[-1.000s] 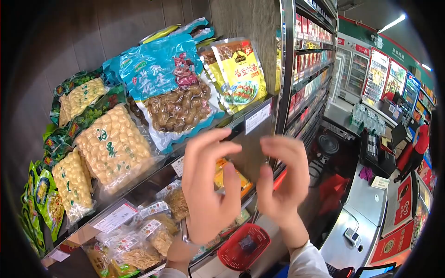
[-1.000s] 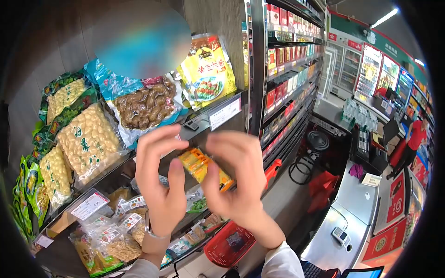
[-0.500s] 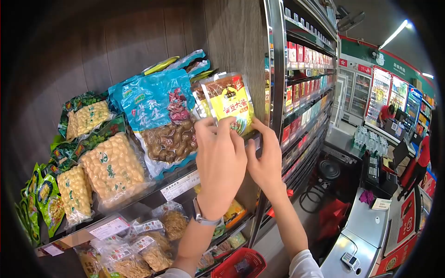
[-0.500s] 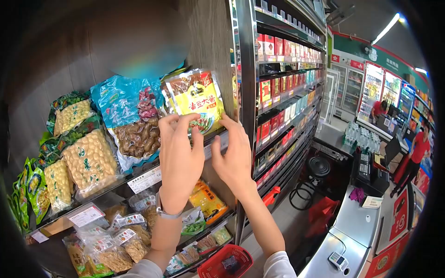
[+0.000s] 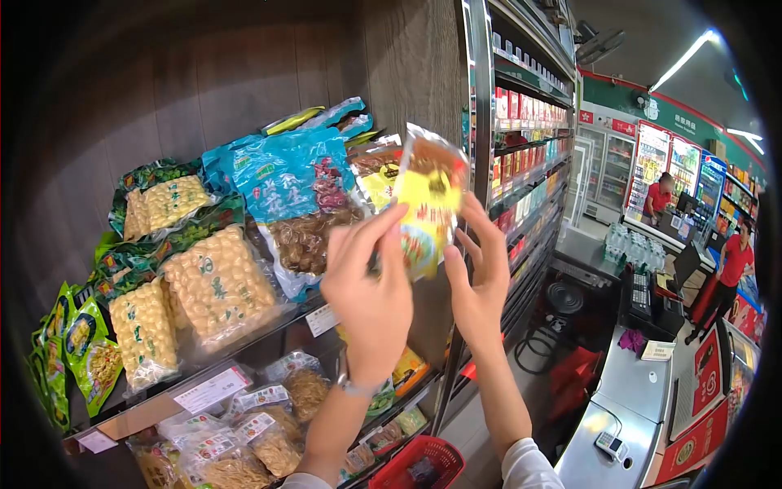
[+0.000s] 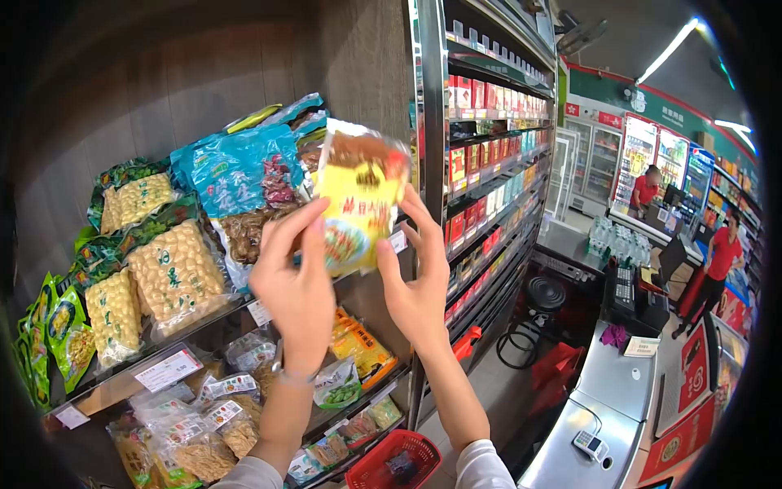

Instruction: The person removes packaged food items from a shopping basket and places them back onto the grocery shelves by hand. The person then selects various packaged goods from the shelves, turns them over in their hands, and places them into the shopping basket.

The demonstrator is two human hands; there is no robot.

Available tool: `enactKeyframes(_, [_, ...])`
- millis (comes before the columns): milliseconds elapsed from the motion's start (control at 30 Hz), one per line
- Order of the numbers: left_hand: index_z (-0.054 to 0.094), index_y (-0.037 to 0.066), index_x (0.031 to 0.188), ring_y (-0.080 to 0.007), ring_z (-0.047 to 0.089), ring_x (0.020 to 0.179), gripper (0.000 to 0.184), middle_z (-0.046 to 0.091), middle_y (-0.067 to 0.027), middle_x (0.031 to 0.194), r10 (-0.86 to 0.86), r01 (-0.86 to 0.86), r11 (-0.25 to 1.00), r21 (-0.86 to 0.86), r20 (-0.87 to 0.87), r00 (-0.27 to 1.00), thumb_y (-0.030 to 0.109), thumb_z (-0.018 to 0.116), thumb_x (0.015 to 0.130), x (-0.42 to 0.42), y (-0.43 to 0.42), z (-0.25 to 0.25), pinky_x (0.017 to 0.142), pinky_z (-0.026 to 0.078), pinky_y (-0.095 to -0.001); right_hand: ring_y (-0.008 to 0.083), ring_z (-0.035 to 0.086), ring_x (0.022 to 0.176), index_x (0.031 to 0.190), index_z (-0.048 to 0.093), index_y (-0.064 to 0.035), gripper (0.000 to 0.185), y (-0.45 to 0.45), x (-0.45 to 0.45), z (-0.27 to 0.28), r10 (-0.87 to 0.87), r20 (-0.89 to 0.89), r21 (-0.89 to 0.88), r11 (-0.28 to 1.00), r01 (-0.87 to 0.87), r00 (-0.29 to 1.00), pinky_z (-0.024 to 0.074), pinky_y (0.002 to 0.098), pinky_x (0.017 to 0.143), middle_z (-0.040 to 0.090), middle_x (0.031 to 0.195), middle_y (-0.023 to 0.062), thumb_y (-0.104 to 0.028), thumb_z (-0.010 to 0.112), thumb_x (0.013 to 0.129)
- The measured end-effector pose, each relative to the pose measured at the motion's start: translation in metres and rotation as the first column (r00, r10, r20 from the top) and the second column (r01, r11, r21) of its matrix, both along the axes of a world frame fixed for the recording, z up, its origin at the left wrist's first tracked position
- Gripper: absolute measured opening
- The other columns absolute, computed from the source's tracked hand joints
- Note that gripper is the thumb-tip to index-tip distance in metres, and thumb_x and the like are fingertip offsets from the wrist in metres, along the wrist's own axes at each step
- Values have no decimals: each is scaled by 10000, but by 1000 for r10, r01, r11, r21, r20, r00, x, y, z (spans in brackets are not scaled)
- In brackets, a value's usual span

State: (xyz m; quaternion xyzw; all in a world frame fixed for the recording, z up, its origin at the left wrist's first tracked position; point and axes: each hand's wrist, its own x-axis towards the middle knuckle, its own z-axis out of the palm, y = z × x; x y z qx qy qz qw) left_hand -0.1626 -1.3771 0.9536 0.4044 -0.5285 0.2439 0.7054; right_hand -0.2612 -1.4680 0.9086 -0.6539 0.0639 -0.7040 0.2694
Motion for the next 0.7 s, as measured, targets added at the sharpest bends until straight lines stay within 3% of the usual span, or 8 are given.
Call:
enactKeyframes(67, [682,-61,1144,-130,634,898,214,720,-107,999,-305,304,951,-55,-322,896,2,636,945,-6,39,-11,804,511,-272,277,421,1397,1443,412,-4,576,31,-7,-2,15,-14,-25,1000,-16,1000,430,420,1083,377,1545,166,1,626,909])
enactKeyframes(200, [630,-105,1200,-149,668,902,277,701,-133,1029,-328,319,941,-113,-532,781,27,634,957,0,111,-41,823,530,-263,272,437,1367,1558,157,-54,836,117,-10,-30,432,73,242,867,-436,899,482,385,1017,316,1537,172,41,650,889])
enactKeyframes(267, [571,-102,1277,-163,673,898,336,695,-130,1036,-489,333,872,-358,-634,599,49,600,978,4,140,-49,812,539,-281,271,477,1323,1566,102,-64,894,160,-13,-47,632,85,360,701,-615,770,507,378,967,354,1501,185,62,661,879])
enactKeyframes(333, [512,-98,1337,-168,661,925,382,674,-139,1103,-473,317,881,-352,-690,547,74,565,999,2,165,-55,829,535,-302,249,573,1194,1532,193,-45,796,202,-3,-69,797,235,467,409,-784,556,539,322,855,487,1392,178,52,665,898])
enactKeyframes(467, [315,-10,1503,-232,590,1168,541,523,-197,1397,-459,473,849,-236,-772,439,128,514,1019,3,215,-93,967,500,-381,153,668,817,1372,399,24,532,259,16,-79,563,227,629,538,-562,794,552,250,641,657,1153,129,-6,679,921])
enactKeyframes(600, [361,-17,1489,-226,595,1161,544,561,-183,1362,-527,548,806,-222,-691,495,119,547,996,13,246,-102,999,469,-374,87,562,523,1293,462,35,408,285,7,-55,618,242,682,440,-584,748,421,239,400,676,1064,142,-58,664,951])
enactKeyframes(667, [515,-53,1379,-230,600,1158,442,605,-179,1308,-260,453,861,232,-565,783,133,577,983,29,271,-119,1008,459,-361,77,513,451,1281,482,32,384,294,6,-52,617,168,702,472,-533,768,391,232,382,688,992,127,-73,661,958])
enactKeyframes(700, [634,-64,1257,-204,579,1177,309,612,-200,1310,-312,528,807,264,-569,761,102,552,1009,29,281,-108,1008,432,-320,79,516,449,1288,480,29,395,299,6,-48,634,172,731,432,-529,754,391,228,382,690,966,119,-73,666,954])
